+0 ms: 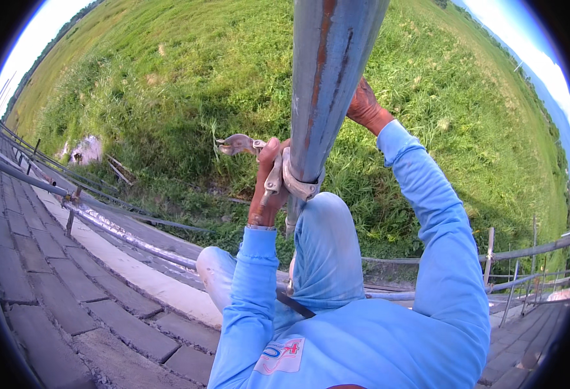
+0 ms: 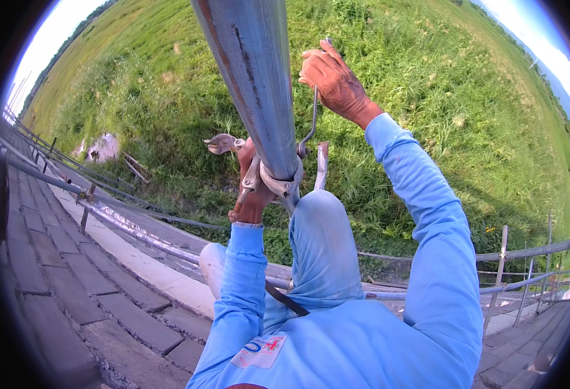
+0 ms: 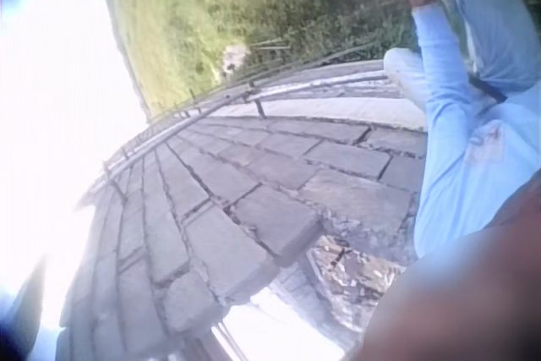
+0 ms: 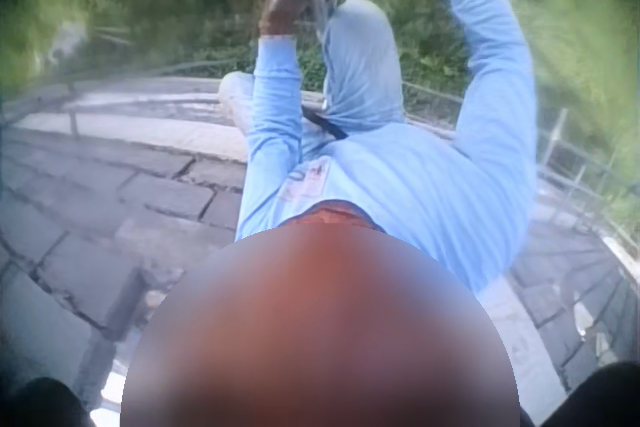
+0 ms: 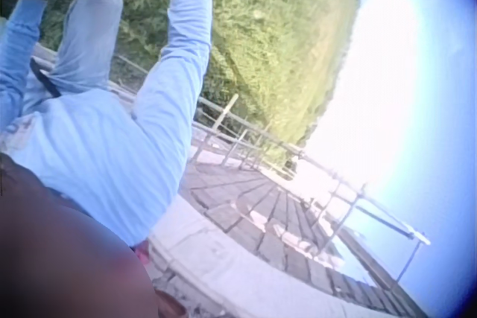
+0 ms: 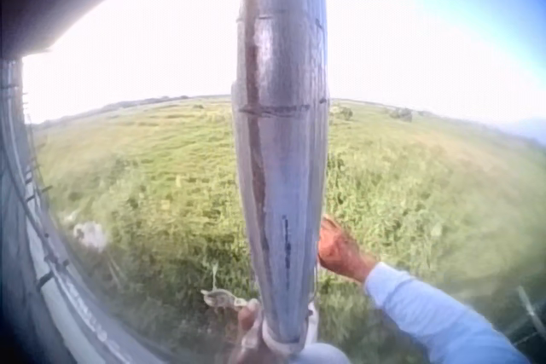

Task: The person assembles scaffolding by attaching metal poles with clamps and tightening them with a wrench. They position the poles, secure the clamps, and adjust the connections to ensure stability.

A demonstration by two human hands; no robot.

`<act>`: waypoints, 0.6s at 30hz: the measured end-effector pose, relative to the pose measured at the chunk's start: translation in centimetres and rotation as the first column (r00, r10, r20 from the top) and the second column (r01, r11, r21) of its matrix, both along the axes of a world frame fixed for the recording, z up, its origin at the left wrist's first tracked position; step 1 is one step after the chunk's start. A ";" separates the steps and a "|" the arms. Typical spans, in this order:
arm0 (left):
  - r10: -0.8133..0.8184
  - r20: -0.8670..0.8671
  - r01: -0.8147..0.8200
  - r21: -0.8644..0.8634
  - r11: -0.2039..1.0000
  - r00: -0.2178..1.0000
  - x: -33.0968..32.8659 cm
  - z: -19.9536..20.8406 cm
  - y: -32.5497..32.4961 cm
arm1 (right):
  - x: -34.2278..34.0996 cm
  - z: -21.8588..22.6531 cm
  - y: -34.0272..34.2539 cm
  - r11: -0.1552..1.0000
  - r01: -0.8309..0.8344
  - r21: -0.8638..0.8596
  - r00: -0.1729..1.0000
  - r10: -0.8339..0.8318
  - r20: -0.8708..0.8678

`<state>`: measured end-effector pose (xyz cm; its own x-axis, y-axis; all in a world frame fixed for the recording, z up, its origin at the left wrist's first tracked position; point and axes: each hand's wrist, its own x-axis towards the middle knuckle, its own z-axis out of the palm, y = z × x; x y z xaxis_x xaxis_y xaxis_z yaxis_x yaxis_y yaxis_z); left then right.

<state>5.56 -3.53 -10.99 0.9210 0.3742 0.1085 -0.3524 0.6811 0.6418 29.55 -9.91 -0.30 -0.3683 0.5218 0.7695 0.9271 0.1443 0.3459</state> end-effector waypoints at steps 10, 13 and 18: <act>0.017 0.054 -0.015 -0.047 0.999 0.998 0.2 0.1 -0.3 | -1.9 -11.5 0.6 0.962 -0.237 -0.135 0.364 -0.041 -0.930; 0.043 0.038 -0.042 -0.023 0.999 0.998 0.1 0.2 -0.4 | -2.9 -14.6 -2.0 0.944 -0.132 -0.302 0.525 -0.192 -0.829; 0.156 0.053 -0.155 -0.026 0.988 0.986 0.2 0.6 -1.1 | -6.4 -18.9 -5.3 0.908 -0.264 -0.324 0.320 -0.235 -0.918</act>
